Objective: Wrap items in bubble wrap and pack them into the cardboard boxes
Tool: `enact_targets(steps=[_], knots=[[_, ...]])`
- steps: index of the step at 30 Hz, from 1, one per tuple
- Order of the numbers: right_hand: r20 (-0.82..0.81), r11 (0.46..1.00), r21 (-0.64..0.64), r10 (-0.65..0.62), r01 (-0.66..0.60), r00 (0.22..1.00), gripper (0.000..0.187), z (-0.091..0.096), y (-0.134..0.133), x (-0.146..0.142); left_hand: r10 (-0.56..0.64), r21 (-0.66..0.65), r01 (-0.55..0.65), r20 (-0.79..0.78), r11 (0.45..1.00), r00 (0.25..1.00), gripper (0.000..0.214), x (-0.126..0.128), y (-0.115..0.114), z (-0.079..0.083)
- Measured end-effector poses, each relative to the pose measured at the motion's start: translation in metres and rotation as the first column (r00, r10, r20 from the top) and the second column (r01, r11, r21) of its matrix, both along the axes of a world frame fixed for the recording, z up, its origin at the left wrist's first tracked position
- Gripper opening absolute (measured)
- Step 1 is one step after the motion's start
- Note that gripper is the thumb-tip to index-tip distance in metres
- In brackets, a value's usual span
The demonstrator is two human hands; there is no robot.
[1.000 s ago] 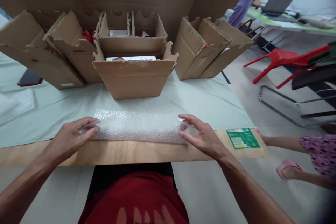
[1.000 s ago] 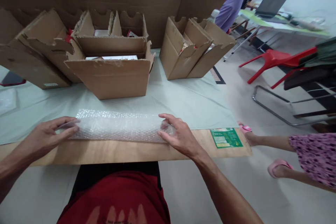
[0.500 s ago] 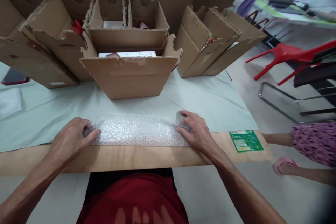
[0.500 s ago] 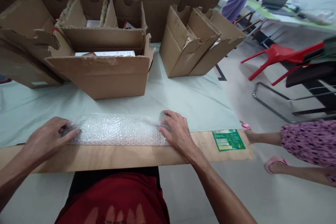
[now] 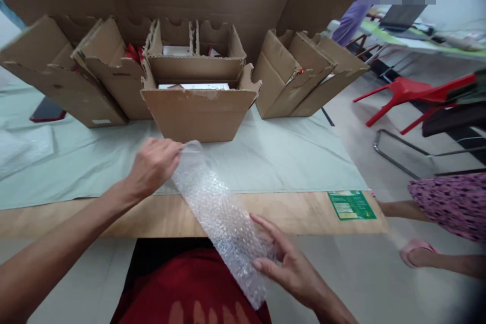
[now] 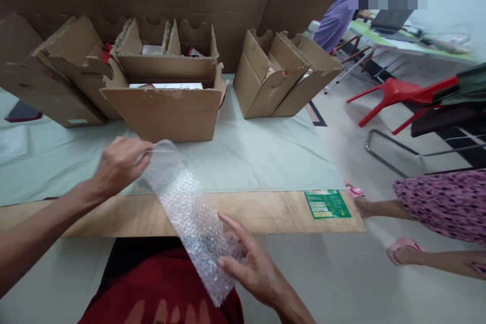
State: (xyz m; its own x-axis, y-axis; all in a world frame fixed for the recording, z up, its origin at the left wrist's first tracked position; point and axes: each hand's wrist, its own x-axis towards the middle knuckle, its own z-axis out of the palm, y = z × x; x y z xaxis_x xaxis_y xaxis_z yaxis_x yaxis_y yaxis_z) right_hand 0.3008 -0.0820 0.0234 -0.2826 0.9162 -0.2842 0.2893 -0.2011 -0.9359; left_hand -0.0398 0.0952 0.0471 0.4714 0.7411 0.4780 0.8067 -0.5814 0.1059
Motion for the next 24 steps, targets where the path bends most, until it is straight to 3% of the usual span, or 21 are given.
enact_targets(steps=[3, 6, 11, 15, 18, 20, 22, 24], knots=[[-0.128, 0.991, -0.129, -0.044, 0.028, 0.991, 0.077, -0.012, -0.031, -0.004, -0.197, 0.059, 0.204, -0.106, 0.977, 0.975, 0.025, 0.038, 0.016, -0.002], [-0.178, 0.982, -0.189, -0.056, 0.022, 0.982, 0.077, -0.016, -0.050, -0.005, -0.284, 0.114, 0.310, -0.201, 0.944, 0.938, 0.032, 0.061, 0.022, -0.001], [-0.242, 0.992, -0.062, 0.090, -0.108, 0.966, 0.042, -0.017, -0.049, -0.020, -0.274, 0.160, 0.305, -0.189, 0.939, 0.943, 0.030, 0.069, 0.034, 0.009], [-0.353, 0.993, -0.060, 0.072, -0.099, 0.933, 0.038, -0.026, -0.039, -0.045, -0.294, 0.192, 0.292, -0.019, 0.937, 0.956, 0.024, 0.064, 0.019, 0.009], [-0.421, 0.990, -0.067, 0.088, -0.128, 0.903, 0.037, -0.027, -0.037, -0.054, -0.379, -0.003, 0.385, 0.174, 0.923, 0.909, 0.021, 0.054, -0.027, 0.000], [-0.464, 0.987, -0.059, 0.105, -0.149, 0.880, 0.037, -0.022, -0.034, -0.054, -0.432, -0.249, 0.515, 0.320, 0.820, 0.843, 0.018, 0.044, -0.064, -0.007], [-0.505, 0.984, -0.061, 0.112, -0.165, 0.856, 0.037, -0.013, -0.027, -0.051, -0.372, -0.465, 0.546, 0.417, 0.697, 0.830, 0.022, 0.031, -0.093, -0.013], [-0.569, 0.987, -0.087, 0.063, -0.136, 0.820, 0.041, -0.004, -0.015, -0.051, -0.271, -0.568, 0.548, 0.500, 0.614, 0.823, 0.036, 0.021, -0.110, -0.019]])
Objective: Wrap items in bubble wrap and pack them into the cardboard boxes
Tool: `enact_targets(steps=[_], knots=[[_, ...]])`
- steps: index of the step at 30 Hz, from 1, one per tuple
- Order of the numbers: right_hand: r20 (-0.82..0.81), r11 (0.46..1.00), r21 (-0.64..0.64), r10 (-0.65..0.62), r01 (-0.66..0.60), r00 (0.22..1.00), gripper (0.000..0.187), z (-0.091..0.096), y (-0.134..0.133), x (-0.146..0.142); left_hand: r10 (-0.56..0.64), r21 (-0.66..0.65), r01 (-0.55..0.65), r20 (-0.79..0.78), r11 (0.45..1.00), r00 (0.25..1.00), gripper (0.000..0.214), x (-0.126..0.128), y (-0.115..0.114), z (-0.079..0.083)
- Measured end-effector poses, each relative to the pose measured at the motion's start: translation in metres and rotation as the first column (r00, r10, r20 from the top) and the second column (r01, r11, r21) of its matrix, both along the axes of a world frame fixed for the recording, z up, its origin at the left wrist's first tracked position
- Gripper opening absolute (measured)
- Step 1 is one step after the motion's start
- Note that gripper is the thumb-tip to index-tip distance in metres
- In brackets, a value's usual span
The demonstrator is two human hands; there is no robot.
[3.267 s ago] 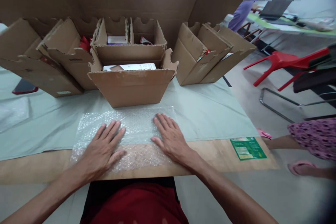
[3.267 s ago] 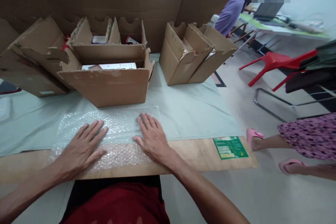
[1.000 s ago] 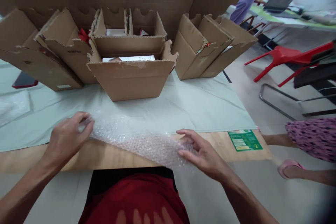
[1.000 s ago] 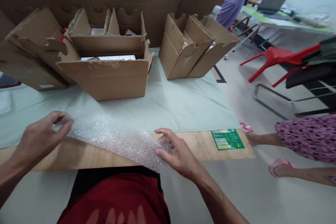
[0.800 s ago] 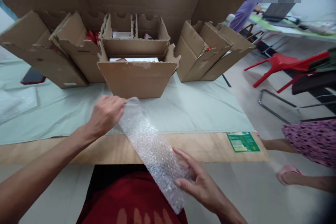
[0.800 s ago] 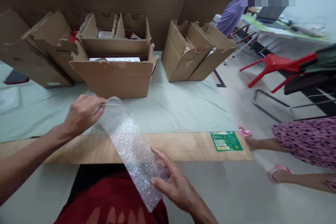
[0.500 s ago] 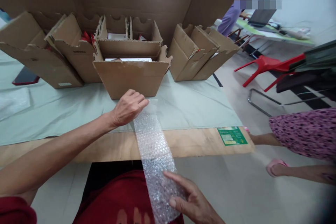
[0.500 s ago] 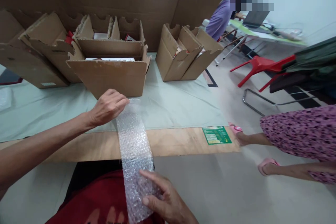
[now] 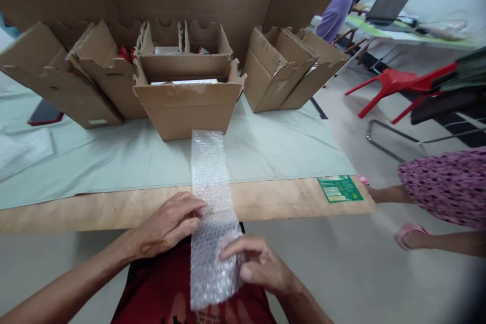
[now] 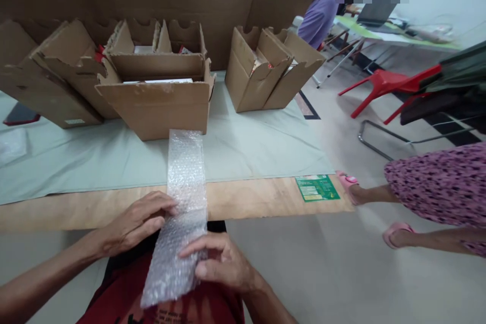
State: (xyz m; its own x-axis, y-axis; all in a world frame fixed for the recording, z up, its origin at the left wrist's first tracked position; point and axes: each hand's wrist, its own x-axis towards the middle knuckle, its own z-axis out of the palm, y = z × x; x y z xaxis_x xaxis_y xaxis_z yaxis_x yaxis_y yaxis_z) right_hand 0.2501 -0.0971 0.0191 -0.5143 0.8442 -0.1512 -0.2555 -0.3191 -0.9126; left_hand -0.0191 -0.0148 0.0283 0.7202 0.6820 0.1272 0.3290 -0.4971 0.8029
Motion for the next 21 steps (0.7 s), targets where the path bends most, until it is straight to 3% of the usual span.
enact_targets(steps=[3, 6, 10, 12, 14, 16, 18, 21], knots=[[-0.093, 0.986, -0.065, -0.160, 0.154, 0.983, 0.063, 0.005, 0.026, -0.009, 0.117, -0.136, -0.101, 0.116, 0.986, 0.986, 0.056, -0.006, -0.008, -0.011], [-0.093, 0.965, -0.069, -0.257, 0.252, 0.962, 0.087, 0.001, 0.050, -0.022, 0.290, -0.177, -0.265, 0.132, 0.948, 0.948, 0.060, 0.002, -0.009, -0.020], [-0.015, 0.971, -0.044, -0.235, 0.234, 0.972, 0.097, -0.007, 0.063, -0.026, 0.527, 0.076, -0.534, 0.094, 0.842, 0.845, 0.054, 0.018, -0.009, -0.026], [0.073, 0.972, 0.047, -0.233, 0.230, 0.970, 0.087, -0.007, 0.061, -0.021, 0.525, 0.219, -0.533, 0.098, 0.817, 0.845, 0.044, 0.022, -0.009, -0.028], [0.231, 0.950, 0.220, -0.273, 0.223, 0.934, 0.065, -0.003, 0.059, -0.015, 0.500, 0.294, -0.505, 0.099, 0.811, 0.860, 0.037, 0.023, -0.007, -0.028], [0.410, 0.870, 0.469, -0.367, 0.152, 0.835, 0.043, 0.000, 0.057, -0.010, 0.488, 0.329, -0.492, 0.102, 0.806, 0.867, 0.035, 0.023, -0.005, -0.028], [0.522, 0.726, 0.687, -0.473, -0.021, 0.710, 0.036, 0.001, 0.057, -0.008, 0.484, 0.357, -0.484, 0.099, 0.798, 0.870, 0.033, 0.023, -0.002, -0.028], [0.615, 0.557, 0.771, -0.527, -0.309, 0.586, 0.042, -0.004, 0.060, -0.007, 0.483, 0.390, -0.476, 0.087, 0.788, 0.871, 0.027, 0.022, -0.001, -0.027]])
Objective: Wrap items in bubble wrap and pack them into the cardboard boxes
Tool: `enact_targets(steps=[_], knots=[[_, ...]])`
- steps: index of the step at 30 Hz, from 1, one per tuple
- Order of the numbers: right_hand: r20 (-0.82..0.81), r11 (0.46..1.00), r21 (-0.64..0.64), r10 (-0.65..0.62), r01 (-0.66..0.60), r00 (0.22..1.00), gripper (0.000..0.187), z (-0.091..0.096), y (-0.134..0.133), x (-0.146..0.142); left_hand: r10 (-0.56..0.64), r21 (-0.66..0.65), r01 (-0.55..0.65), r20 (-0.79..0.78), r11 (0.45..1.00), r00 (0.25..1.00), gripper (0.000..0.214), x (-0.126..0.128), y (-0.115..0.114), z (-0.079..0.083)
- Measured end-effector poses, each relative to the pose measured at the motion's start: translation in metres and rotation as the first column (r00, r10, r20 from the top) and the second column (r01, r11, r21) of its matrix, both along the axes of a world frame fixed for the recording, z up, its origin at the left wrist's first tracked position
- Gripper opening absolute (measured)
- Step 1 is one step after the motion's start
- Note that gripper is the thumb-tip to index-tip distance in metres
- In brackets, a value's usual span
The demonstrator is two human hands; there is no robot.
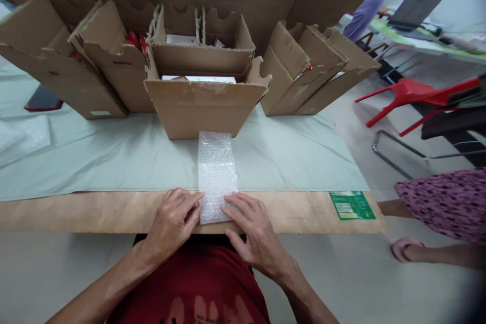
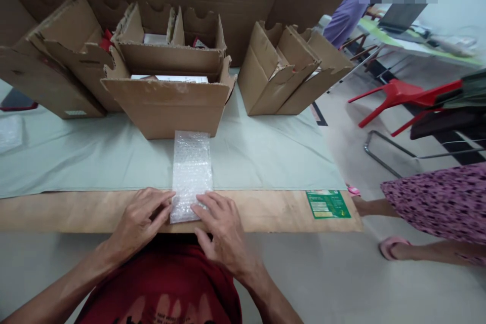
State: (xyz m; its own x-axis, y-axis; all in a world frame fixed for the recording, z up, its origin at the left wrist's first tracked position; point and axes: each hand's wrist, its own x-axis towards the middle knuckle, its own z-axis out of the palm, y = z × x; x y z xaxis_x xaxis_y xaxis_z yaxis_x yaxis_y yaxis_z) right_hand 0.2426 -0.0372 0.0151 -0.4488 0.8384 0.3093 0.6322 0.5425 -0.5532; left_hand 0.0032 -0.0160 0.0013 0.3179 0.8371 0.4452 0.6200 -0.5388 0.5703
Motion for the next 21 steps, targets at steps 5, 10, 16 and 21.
enact_targets(steps=[5, 10, 16, 21], knots=[[0.106, 0.993, 0.120, 0.005, -0.018, 0.994, 0.032, -0.009, 0.006, -0.004, -0.070, 0.068, 0.075, -0.068, 0.995, 0.995, 0.030, -0.002, -0.010, 0.008], [-0.059, 0.997, 0.077, 0.037, -0.033, 0.998, 0.024, -0.005, 0.016, -0.008, -0.099, 0.048, 0.100, -0.017, 0.994, 0.995, 0.022, 0.000, -0.014, 0.013], [-0.165, 0.991, 0.036, -0.122, 0.130, 0.979, 0.035, -0.003, 0.025, -0.004, 0.083, -0.078, -0.079, 0.056, 0.994, 0.995, 0.015, 0.005, -0.003, 0.009], [0.015, 0.980, 0.193, -0.061, 0.057, 0.998, 0.026, 0.001, 0.024, -0.002, 0.144, 0.017, -0.143, -0.094, 0.990, 0.985, 0.016, 0.007, 0.004, 0.002]])
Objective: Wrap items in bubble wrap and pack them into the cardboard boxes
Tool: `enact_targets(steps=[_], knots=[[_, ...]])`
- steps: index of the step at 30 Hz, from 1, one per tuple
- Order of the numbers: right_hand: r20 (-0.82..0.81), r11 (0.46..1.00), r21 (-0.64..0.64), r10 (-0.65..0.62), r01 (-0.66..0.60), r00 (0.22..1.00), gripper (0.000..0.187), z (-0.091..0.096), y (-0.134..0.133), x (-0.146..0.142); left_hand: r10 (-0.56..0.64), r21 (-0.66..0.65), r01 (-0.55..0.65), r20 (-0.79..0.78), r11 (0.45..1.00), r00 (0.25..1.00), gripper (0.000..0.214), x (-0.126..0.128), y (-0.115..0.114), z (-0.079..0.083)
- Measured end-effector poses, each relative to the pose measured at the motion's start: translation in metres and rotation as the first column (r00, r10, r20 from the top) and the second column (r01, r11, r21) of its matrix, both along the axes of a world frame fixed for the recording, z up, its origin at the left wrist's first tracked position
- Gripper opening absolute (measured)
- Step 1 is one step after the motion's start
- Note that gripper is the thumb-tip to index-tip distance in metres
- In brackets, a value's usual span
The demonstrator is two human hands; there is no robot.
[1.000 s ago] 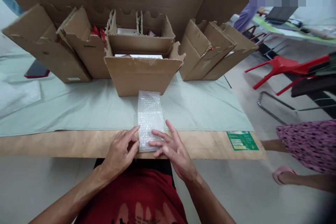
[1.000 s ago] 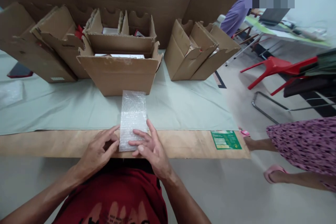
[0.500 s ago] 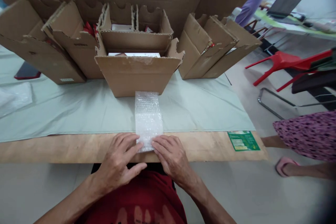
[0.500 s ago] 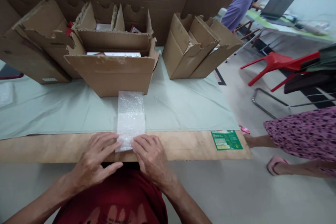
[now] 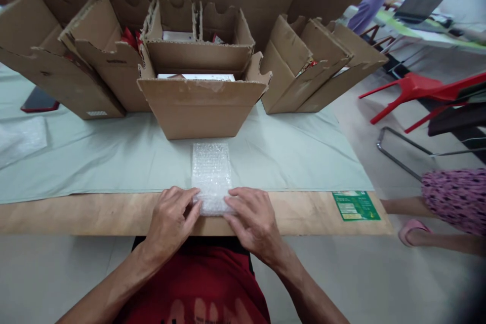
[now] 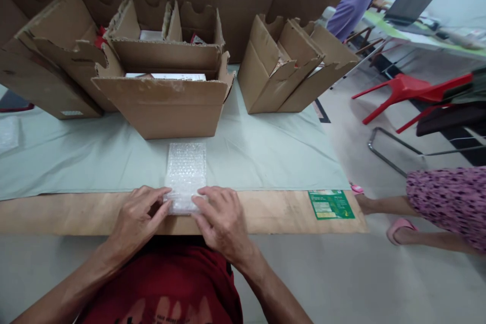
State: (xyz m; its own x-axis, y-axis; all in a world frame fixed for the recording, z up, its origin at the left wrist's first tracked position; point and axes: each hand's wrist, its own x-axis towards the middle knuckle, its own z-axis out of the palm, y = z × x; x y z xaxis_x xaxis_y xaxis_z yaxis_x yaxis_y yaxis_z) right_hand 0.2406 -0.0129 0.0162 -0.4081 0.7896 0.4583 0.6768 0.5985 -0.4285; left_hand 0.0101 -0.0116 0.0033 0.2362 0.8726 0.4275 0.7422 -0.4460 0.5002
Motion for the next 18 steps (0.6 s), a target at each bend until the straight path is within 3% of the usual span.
enact_targets(steps=[3, 9, 13, 16, 18], knots=[[0.083, 0.994, -0.038, 0.105, -0.102, 0.991, 0.022, -0.003, 0.002, -0.002, 0.011, 0.043, -0.008, -0.069, 0.999, 0.998, 0.021, -0.001, -0.002, 0.003], [-0.145, 0.981, -0.166, 0.075, -0.099, 0.987, 0.023, -0.004, 0.006, -0.002, -0.159, 0.028, 0.158, 0.035, 0.987, 0.987, 0.021, -0.006, -0.007, 0.012], [-0.043, 0.995, -0.071, -0.078, 0.074, 0.996, 0.027, 0.001, 0.004, -0.001, -0.061, 0.017, 0.062, -0.012, 0.998, 0.998, 0.017, -0.004, 0.008, 0.008], [0.092, 1.000, -0.020, -0.002, 0.004, 0.996, 0.028, 0.003, 0.005, -0.004, 0.025, 0.019, -0.023, -0.104, 1.000, 0.994, 0.020, -0.003, 0.021, 0.002], [0.178, 0.997, -0.038, 0.069, -0.063, 0.982, 0.029, 0.001, 0.009, -0.006, 0.070, -0.011, -0.071, -0.059, 0.997, 0.996, 0.024, -0.004, 0.022, 0.001]])
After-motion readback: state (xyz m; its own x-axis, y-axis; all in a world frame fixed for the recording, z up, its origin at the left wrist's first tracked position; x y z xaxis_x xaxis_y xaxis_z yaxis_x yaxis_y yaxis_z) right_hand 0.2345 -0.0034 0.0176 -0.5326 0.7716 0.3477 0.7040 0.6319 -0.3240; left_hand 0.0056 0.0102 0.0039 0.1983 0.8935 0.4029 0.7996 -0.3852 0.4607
